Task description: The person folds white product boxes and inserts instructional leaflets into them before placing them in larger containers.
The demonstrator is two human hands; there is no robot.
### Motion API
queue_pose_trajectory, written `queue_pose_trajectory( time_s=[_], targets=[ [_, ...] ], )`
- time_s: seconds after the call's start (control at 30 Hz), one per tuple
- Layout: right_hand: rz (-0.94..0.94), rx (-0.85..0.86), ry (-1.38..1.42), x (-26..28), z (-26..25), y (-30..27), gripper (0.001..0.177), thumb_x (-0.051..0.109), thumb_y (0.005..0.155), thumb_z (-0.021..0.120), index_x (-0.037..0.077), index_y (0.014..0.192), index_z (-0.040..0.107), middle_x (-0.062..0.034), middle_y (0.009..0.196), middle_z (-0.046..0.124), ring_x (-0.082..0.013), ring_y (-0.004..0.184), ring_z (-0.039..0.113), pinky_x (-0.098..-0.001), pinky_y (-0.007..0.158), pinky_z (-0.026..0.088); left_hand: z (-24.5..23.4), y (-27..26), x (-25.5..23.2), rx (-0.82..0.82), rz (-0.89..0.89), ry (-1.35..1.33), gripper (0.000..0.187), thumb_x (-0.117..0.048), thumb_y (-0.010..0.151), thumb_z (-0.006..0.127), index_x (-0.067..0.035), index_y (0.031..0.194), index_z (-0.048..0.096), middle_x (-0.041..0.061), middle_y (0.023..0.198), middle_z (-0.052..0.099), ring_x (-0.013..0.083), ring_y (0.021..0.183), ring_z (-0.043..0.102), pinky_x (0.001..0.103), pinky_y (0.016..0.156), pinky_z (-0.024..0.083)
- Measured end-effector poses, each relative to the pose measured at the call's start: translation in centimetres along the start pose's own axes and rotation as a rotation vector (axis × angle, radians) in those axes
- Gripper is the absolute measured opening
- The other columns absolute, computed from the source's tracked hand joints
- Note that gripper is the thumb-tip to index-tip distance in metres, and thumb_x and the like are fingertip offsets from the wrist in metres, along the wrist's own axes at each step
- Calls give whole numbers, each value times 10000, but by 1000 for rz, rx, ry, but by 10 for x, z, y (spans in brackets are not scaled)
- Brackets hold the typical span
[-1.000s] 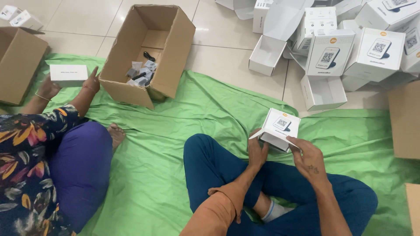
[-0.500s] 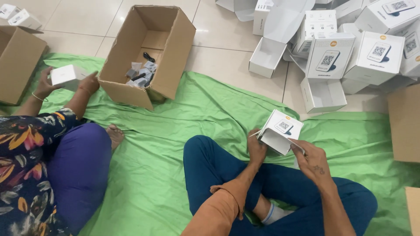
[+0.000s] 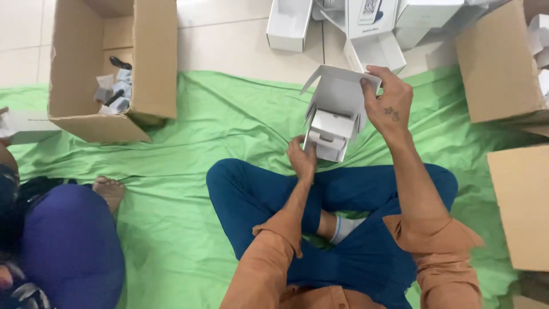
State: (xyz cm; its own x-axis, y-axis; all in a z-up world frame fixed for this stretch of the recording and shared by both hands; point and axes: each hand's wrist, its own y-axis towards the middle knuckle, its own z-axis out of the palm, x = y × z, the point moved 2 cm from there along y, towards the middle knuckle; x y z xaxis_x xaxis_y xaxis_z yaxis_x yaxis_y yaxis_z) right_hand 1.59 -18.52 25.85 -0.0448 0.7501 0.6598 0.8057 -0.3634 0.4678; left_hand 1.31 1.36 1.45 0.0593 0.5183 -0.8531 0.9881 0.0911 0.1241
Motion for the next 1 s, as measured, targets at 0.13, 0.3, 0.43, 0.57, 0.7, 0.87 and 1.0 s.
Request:
queue_pose_trajectory(
  time_s=[0.13,0.3,0.43,0.57,0.7,0.87,1.0],
  targets=[
    [19,-49,8,5,11,6,284,107,989,741,12,1248,672,-185,1051,715,-318,895,700,-405,767,577,-11,-17,-3,14,-107,25,395,-213,832,784,-44,1155,632,165,1157,644,415,1126,555,490,995,424],
    [-146,0,-156,3,20,-29,400,138,1021,753,3,1362,594,-202,1332,566,-392,1275,544,-486,1103,479,-23,-16,-11,1,19,1,567,-160,772,760,4,1272,548,216,1216,600,422,1167,538,486,1012,430],
    [-43,471,-96,-38,69,-89,581,311,853,813,129,1363,603,-145,1371,575,-375,1337,531,-500,1120,476,-25,-7,-19,20,45,-49,616,-163,753,765,7,1301,543,216,1211,588,413,1143,535,479,989,435],
    [-170,583,-327,-68,99,-121,1162,520,582,910,102,1533,389,-229,1505,422,-447,1377,400,-635,1005,405,-29,-12,-9,9,136,-77,516,-165,811,784,-14,1266,595,182,1211,613,383,1168,550,471,1036,431],
    [-141,637,-368,-68,100,-108,1364,600,456,944,171,1580,303,-306,1598,271,-474,1335,357,-616,931,386,-18,4,-11,14,176,-164,468,-139,801,780,-33,1232,631,158,1197,651,359,1152,562,457,1039,439],
    [-125,537,-207,-66,89,-93,1290,575,509,941,95,1551,352,-172,1430,472,-408,1332,429,-596,994,349,-27,6,-32,53,214,-199,495,-84,785,789,-34,1247,618,160,1195,645,362,1167,565,440,1028,455],
    [-71,351,25,-83,80,-101,1074,424,567,986,69,1440,471,-154,1368,513,-384,1323,479,-549,1053,380,-34,17,-54,148,219,-293,483,-36,817,748,-26,1280,610,144,1240,661,320,1207,614,404,1059,470]
  ],
)
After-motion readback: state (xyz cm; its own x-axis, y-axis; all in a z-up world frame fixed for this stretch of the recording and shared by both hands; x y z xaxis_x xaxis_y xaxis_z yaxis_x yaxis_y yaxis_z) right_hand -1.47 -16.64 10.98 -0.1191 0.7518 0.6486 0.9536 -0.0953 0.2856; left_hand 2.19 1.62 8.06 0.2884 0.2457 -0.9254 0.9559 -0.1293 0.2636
